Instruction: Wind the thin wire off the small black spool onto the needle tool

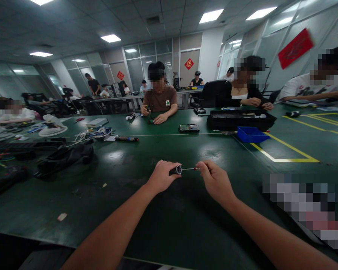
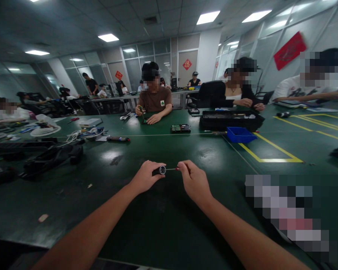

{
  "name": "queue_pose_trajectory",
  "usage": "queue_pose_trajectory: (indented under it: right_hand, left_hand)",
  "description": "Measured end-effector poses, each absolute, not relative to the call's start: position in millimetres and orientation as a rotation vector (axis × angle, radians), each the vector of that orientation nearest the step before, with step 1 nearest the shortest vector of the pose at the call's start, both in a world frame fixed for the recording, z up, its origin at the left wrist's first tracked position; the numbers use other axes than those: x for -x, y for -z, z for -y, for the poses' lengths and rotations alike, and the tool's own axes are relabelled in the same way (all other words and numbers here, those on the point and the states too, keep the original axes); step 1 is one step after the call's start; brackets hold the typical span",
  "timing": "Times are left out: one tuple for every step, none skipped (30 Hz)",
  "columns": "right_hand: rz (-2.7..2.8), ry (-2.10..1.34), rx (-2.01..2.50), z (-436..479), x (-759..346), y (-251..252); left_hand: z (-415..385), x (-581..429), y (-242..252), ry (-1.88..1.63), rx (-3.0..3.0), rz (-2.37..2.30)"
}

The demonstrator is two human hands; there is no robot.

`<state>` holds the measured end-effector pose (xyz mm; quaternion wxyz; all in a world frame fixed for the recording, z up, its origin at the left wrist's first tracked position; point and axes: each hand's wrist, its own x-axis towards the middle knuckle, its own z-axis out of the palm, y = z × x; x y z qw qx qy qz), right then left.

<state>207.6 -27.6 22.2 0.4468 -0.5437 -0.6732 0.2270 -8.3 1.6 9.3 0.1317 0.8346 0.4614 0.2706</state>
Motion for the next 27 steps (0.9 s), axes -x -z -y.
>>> queue_pose_trajectory:
  right_hand:
    - [1.659, -0.555, 1.334, 27.5, -207.3, -21.8]
    - [1.645, -0.560, 1.312, 27.5, -207.2, -21.3]
    - [1.630, -0.578, 1.291, 27.4, -207.1, -20.9]
    - [1.620, -0.603, 1.276, 27.4, -207.0, -20.6]
    - [1.619, -0.627, 1.273, 27.3, -207.0, -20.3]
    - [1.622, -0.640, 1.279, 27.3, -207.0, -20.0]
    - [1.628, -0.643, 1.291, 27.3, -206.9, -19.6]
    - [1.628, -0.636, 1.302, 27.2, -206.6, -19.1]
    - [1.613, -0.625, 1.306, 27.0, -206.1, -18.4]
    - [1.581, -0.622, 1.297, 26.6, -205.5, -17.6]
    - [1.540, -0.636, 1.278, 25.8, -204.6, -16.5]
    - [1.498, -0.670, 1.254, 24.7, -203.6, -15.4]
    - [1.453, -0.718, 1.227, 23.1, -202.8, -14.2]
    - [1.401, -0.778, 1.198, 21.0, -202.3, -13.0]
    - [1.336, -0.857, 1.164, 18.3, -202.3, -11.7]
    - [1.261, -0.946, 1.129, 15.2, -203.1, -10.3]
    - [1.147, -1.039, 1.081, 11.7, -204.6, -8.7]
    - [1.055, -1.170, 1.029, 8.1, -206.8, -7.0]
    - [0.986, -1.256, 1.014, 4.6, -209.4, -5.2]
    - [0.934, -1.274, 1.027, 1.6, -212.2, -3.3]
    - [0.923, -1.245, 1.042, -0.7, -214.7, -1.6]
    - [0.941, -1.197, 1.061, -2.1, -216.4, -0.2]
    - [0.967, -1.165, 1.066, -2.4, -217.3, 0.6]
    - [0.997, -1.130, 1.074, -1.8, -217.2, 0.8]
    - [1.032, -1.102, 1.082, -0.4, -216.3, 0.4]
    - [1.070, -1.076, 1.090, 1.5, -214.6, -0.6]
    - [1.112, -1.052, 1.095, 3.7, -212.6, -2.0]
  left_hand:
    - [-1.2, 8.2, -9.7, -0.789, -2.416, -1.344]
    - [-1.0, 8.3, -10.0, -0.796, -2.408, -1.351]
    - [-0.9, 8.5, -10.0, -0.804, -2.402, -1.357]
    - [-1.0, 8.9, -9.7, -0.812, -2.399, -1.361]
    - [-1.3, 9.3, -9.1, -0.816, -2.401, -1.360]
    - [-1.8, 9.7, -8.3, -0.816, -2.404, -1.357]
    - [-2.3, 10.0, -7.3, -0.810, -2.408, -1.352]
    - [-2.9, 10.3, -6.2, -0.802, -2.409, -1.350]
    - [-3.4, 10.3, -5.1, -0.795, -2.407, -1.352]
    - [-3.8, 10.2, -4.4, -0.789, -2.402, -1.360]
    - [-3.9, 10.1, -4.0, -0.781, -2.395, -1.375]
    - [-3.9, 10.0, -4.2, -0.771, -2.388, -1.395]
    - [-3.6, 9.9, -5.0, -0.763, -2.383, -1.417]
    - [-3.2, 9.9, -6.5, -0.758, -2.383, -1.435]
    - [-2.8, 10.2, -8.5, -0.761, -2.395, -1.441]
    - [-2.5, 10.8, -10.7, -0.772, -2.418, -1.437]
    - [-2.6, 11.6, -12.8, -0.791, -2.444, -1.430]
    - [-3.1, 12.7, -14.4, -0.805, -2.468, -1.429]
    - [-4.1, 14.1, -15.3, -0.804, -2.482, -1.439]
    - [-5.4, 15.6, -15.2, -0.787, -2.484, -1.458]
    - [-7.1, 17.1, -14.2, -0.758, -2.474, -1.479]
    - [-8.8, 18.5, -12.5, -0.725, -2.459, -1.490]
    - [-10.3, 19.7, -10.5, -0.700, -2.448, -1.491]
    - [-11.5, 20.5, -8.4, -0.689, -2.440, -1.484]
    - [-12.2, 20.9, -6.6, -0.689, -2.435, -1.474]
    - [-12.4, 21.0, -5.3, -0.696, -2.431, -1.467]
    - [-12.2, 20.7, -4.7, -0.707, -2.427, -1.464]
